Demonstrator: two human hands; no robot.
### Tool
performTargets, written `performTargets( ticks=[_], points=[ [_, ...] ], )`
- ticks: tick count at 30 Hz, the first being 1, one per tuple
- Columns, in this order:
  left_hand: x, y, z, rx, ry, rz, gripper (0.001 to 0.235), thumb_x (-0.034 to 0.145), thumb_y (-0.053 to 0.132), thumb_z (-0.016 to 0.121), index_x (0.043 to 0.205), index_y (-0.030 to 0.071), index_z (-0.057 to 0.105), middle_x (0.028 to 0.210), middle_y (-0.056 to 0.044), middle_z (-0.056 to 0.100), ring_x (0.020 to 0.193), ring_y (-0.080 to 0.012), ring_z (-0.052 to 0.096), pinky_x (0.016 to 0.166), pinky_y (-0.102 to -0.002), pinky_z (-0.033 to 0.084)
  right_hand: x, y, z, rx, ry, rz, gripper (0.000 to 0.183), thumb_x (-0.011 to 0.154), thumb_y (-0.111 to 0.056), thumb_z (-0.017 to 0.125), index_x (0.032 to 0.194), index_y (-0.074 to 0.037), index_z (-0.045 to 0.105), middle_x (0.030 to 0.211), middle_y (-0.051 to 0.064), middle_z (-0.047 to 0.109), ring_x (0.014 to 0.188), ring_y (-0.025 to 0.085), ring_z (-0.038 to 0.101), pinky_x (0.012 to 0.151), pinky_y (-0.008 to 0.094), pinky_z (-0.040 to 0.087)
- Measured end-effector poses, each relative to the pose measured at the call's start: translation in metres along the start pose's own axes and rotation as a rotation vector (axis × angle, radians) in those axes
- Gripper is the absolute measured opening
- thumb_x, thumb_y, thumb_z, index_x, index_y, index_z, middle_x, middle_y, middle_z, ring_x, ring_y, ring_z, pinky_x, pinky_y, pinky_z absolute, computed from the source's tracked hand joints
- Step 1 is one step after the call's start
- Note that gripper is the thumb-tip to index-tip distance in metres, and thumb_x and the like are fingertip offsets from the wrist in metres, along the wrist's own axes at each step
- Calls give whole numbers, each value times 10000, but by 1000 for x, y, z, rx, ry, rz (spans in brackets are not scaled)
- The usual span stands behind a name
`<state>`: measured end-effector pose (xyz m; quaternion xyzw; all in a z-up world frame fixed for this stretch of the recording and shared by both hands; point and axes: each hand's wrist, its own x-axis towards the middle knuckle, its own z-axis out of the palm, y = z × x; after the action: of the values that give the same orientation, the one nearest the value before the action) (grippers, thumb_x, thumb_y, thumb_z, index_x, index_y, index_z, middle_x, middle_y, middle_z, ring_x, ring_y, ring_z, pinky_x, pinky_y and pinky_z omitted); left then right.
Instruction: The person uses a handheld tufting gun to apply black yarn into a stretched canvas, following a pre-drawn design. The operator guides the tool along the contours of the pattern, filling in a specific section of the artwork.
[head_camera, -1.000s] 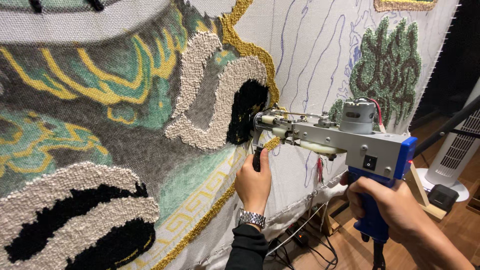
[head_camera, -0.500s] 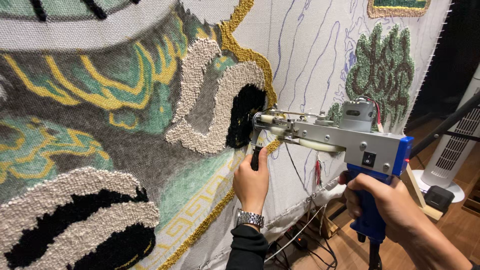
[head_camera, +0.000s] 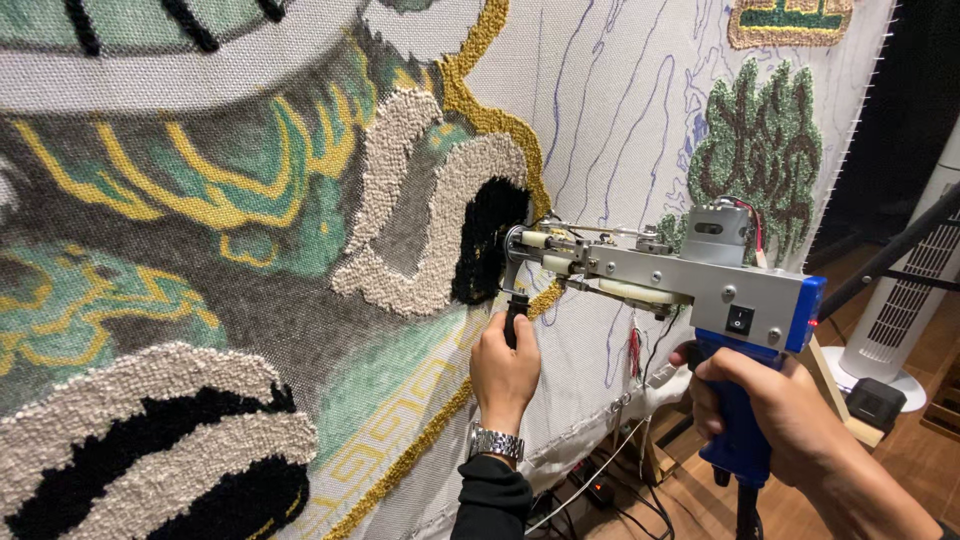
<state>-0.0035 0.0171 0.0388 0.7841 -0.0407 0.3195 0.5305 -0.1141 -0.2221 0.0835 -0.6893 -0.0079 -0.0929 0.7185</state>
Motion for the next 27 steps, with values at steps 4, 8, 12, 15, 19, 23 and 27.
performTargets(
  ticks=[4, 8, 12, 15, 19, 23, 27],
  points=[
    [0, 0, 2, -16, 19, 28, 352, 972, 373, 504, 891, 78, 679, 637, -121, 703, 574, -313, 687, 526, -430, 490, 5, 6, -8, 42, -40, -8, 330, 844, -175, 588, 1030, 94, 631, 555, 106, 503, 449, 211, 484, 433, 396, 459],
    [1, -3, 4, -8, 15, 35, 351, 973, 375, 504, 894, 83, 681, 649, -119, 710, 578, -310, 690, 525, -432, 489, 8, 4, -9, 20, -18, 10, 356, 858, -212, 589, 1045, 83, 654, 551, 105, 502, 449, 208, 482, 440, 381, 439],
    [1, -3, 7, -2, 36, 63, 360, 983, 370, 501, 887, 72, 679, 640, -117, 691, 575, -317, 672, 529, -444, 482, 7, 2, -8, -6, 0, -2, 342, 814, -187, 574, 986, 99, 647, 533, 106, 494, 429, 210, 463, 440, 360, 406],
    [3, -3, 7, -12, -29, -2, 377, 992, 377, 476, 867, 72, 659, 603, -109, 671, 532, -302, 662, 516, -441, 476, 6, 2, -10, 33, -65, -58, 360, 892, -180, 601, 1111, 100, 658, 570, 116, 520, 460, 217, 501, 451, 378, 458],
    [3, -2, 8, -47, 10, 66, 369, 998, 372, 474, 874, 76, 656, 601, -93, 661, 522, -278, 645, 497, -425, 467, 1, -3, -5, 7, 29, 5, 318, 823, -175, 583, 975, 96, 649, 552, 104, 493, 439, 216, 464, 431, 391, 426],
    [2, -1, 7, -60, -10, 44, 368, 995, 378, 465, 878, 87, 657, 595, -75, 666, 515, -259, 651, 494, -417, 473, 7, 4, -12, 70, -21, -7, 336, 882, -175, 603, 1079, 93, 646, 600, 113, 511, 468, 224, 497, 440, 401, 463],
    [2, 0, 8, -24, -40, 10, 376, 1000, 383, 459, 871, 83, 644, 584, -87, 648, 512, -270, 639, 502, -430, 460, 15, 20, -26, 98, -57, -31, 327, 904, -152, 610, 1063, 130, 651, 621, 130, 530, 483, 235, 516, 442, 420, 487]
  ],
)
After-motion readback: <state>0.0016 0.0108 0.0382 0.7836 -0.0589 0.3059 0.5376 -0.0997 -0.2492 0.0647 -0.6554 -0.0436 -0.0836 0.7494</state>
